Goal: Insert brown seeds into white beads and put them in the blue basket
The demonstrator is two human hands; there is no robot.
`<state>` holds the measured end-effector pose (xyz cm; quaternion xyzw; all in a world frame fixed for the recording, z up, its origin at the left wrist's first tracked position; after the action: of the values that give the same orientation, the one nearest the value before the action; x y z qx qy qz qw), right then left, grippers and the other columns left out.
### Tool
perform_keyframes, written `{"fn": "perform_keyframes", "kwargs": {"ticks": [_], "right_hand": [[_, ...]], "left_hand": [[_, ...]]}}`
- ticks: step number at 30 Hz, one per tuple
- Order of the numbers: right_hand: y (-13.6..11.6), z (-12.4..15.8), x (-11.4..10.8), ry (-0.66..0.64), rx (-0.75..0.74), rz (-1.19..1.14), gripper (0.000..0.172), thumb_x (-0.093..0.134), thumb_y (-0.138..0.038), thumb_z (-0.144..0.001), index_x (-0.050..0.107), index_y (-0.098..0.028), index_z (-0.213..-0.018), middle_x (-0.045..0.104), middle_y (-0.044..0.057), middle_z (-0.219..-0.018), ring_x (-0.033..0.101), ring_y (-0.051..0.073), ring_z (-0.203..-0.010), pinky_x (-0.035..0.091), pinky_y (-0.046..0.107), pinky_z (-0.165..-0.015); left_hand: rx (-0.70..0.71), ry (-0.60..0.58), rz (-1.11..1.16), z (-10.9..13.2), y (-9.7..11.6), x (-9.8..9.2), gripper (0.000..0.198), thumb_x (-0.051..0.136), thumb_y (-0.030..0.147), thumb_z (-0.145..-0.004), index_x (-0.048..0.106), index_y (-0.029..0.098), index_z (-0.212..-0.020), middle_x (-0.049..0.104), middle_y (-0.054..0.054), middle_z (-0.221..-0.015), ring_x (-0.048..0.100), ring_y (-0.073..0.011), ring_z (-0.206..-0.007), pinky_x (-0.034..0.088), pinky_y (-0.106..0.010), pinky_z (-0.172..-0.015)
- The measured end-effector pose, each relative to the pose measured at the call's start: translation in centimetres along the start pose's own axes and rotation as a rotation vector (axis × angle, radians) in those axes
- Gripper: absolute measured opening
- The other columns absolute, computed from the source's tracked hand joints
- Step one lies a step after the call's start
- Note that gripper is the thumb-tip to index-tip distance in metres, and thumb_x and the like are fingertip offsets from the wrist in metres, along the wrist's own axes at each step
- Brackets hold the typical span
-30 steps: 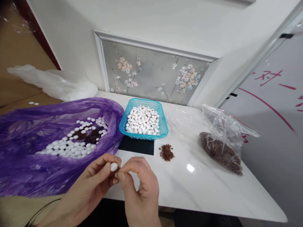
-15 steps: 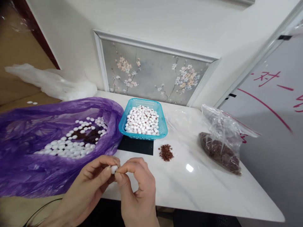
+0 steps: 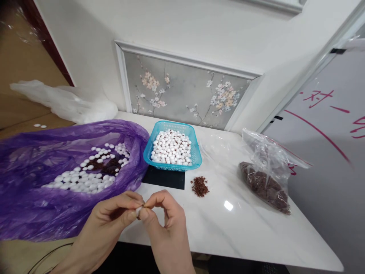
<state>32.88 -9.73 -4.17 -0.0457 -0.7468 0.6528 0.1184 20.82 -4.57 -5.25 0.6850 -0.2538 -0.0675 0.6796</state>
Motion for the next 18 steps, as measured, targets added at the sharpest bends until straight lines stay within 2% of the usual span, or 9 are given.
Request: {"fn": "perform_keyframes", "kwargs": {"ticks": [5, 9, 13, 16, 18], "right_hand": [[1.2, -0.6, 0.2, -0.051, 0.088, -0.137, 0.018, 0.067, -0.031, -0.082, 0.053, -0.022, -0.084, 0.050, -0.003, -0.080, 0.049, 0.012, -0.076, 0.042, 0.023, -0.069], [1.7, -0.9, 0.1, -0.077, 0.076, -0.276, 0.018, 0.067, -0.032, -0.082, 0.054, -0.022, -0.088, 0.053, -0.002, -0.083, 0.052, 0.013, -0.075, 0.044, 0.025, -0.070], [1.5, -0.6, -2.8, 0.120, 0.000, -0.089, 0.017, 0.059, -0.038, -0.088, 0.058, -0.022, -0.084, 0.055, 0.000, -0.082, 0.052, 0.015, -0.081, 0.043, 0.026, -0.074], [1.7, -0.1, -5.8, 0.229, 0.026, 0.181, 0.020, 0.057, -0.040, -0.089, 0.058, -0.022, -0.082, 0.055, -0.001, -0.078, 0.051, 0.015, -0.077, 0.041, 0.025, -0.069], [1.8, 0.4, -8.6, 0.304, 0.023, 0.345, 0.020, 0.056, -0.041, -0.089, 0.060, -0.022, -0.087, 0.059, 0.001, -0.082, 0.055, 0.017, -0.081, 0.043, 0.027, -0.073]], "left_hand": [[-0.037, 0.016, -0.006, -0.2, -0.3, 0.0, 0.005, 0.074, 0.020, -0.075, 0.076, 0.024, -0.073, 0.068, -0.001, -0.078, 0.061, -0.0139, -0.076, 0.048, -0.022, -0.072], [-0.154, 0.007, 0.161, -0.2, -0.9, 0.7, 0.005, 0.076, 0.026, -0.074, 0.075, 0.021, -0.073, 0.067, 0.000, -0.070, 0.057, -0.0107, -0.064, 0.048, -0.021, -0.065], [-0.198, 0.027, 0.264, -0.2, -1.0, 0.7, 0.012, 0.077, 0.031, -0.072, 0.077, 0.021, -0.078, 0.070, -0.004, -0.079, 0.060, -0.0122, -0.067, 0.051, -0.023, -0.069], [-0.146, 0.034, 0.218, -0.4, -0.6, 0.3, 0.017, 0.081, 0.030, -0.067, 0.078, 0.022, -0.081, 0.070, -0.004, -0.082, 0.061, -0.0146, -0.075, 0.051, -0.023, -0.073], [-0.118, 0.074, 0.144, -0.5, -0.5, -0.2, 0.018, 0.083, 0.025, -0.063, 0.077, 0.022, -0.080, 0.070, -0.003, -0.081, 0.060, -0.0140, -0.076, 0.049, -0.020, -0.071]]}}
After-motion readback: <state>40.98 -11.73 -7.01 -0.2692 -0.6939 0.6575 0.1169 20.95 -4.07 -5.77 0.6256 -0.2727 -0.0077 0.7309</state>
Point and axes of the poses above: each hand's wrist, its own z-axis away from the middle knuckle, its own x-axis out of the palm, y = z × x, the point moved 7 cm from there along -z, towards the middle knuckle
